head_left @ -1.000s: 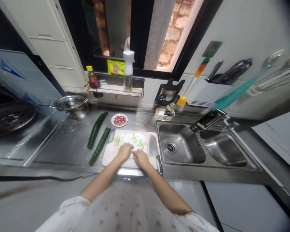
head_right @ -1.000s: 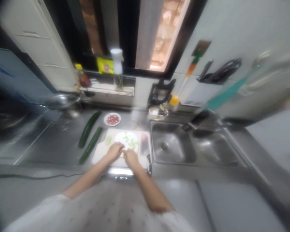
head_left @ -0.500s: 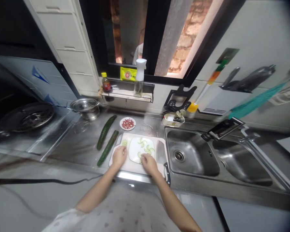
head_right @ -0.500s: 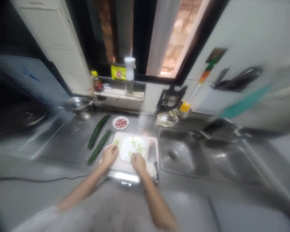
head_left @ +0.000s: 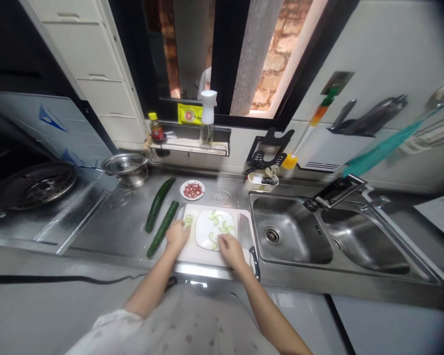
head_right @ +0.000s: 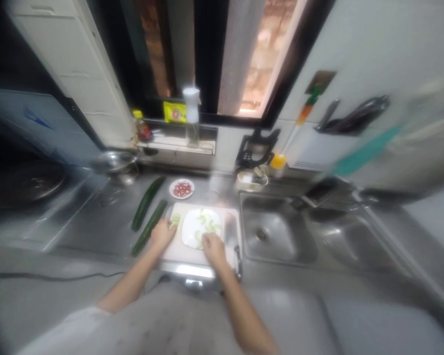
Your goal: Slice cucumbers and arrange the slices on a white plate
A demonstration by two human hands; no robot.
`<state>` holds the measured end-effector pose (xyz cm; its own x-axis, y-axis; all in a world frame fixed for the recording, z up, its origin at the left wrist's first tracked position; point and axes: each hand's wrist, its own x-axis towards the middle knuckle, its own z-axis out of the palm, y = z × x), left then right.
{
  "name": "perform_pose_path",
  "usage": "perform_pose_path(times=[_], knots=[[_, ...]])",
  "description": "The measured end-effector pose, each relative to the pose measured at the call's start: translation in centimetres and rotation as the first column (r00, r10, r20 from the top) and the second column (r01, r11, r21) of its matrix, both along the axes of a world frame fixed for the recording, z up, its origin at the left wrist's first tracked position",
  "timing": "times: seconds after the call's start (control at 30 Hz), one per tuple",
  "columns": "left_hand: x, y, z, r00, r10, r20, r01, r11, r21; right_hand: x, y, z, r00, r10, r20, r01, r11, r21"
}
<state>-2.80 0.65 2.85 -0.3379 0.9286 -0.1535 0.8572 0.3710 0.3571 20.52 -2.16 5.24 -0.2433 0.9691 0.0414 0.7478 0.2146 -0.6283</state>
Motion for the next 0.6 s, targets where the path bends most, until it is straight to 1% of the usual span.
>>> perform_pose_path(times=[0.23, 0.4, 0.53, 0.6], knots=[[0.12, 0.06, -0.61, 0.998, 0.067, 0.010, -0.067, 0.998, 0.019, 0.35, -0.64, 0.45, 1.000, -0.010, -0.008, 0.010, 1.000, 0.003], [0.29, 0.32, -0.59, 0.996, 0.062, 0.057, -0.062, 0.998, -0.003, 0.17, -0.76, 0.49, 1.000, -0.008, -0.012, 0.008, 1.000, -0.003], [0.33, 0.41, -0.88, 0.989, 0.114, 0.090, -0.116, 0.993, 0.015, 0.08, -0.77, 0.39, 1.000, -0.010, -0.005, 0.010, 1.000, -0.006], [0.20, 0.43, -1.03, 0.988, 0.085, 0.129, -0.089, 0.996, 0.029, 0.12, -0.75, 0.38, 1.000, -0.011, -0.009, 0.011, 1.000, -0.010]])
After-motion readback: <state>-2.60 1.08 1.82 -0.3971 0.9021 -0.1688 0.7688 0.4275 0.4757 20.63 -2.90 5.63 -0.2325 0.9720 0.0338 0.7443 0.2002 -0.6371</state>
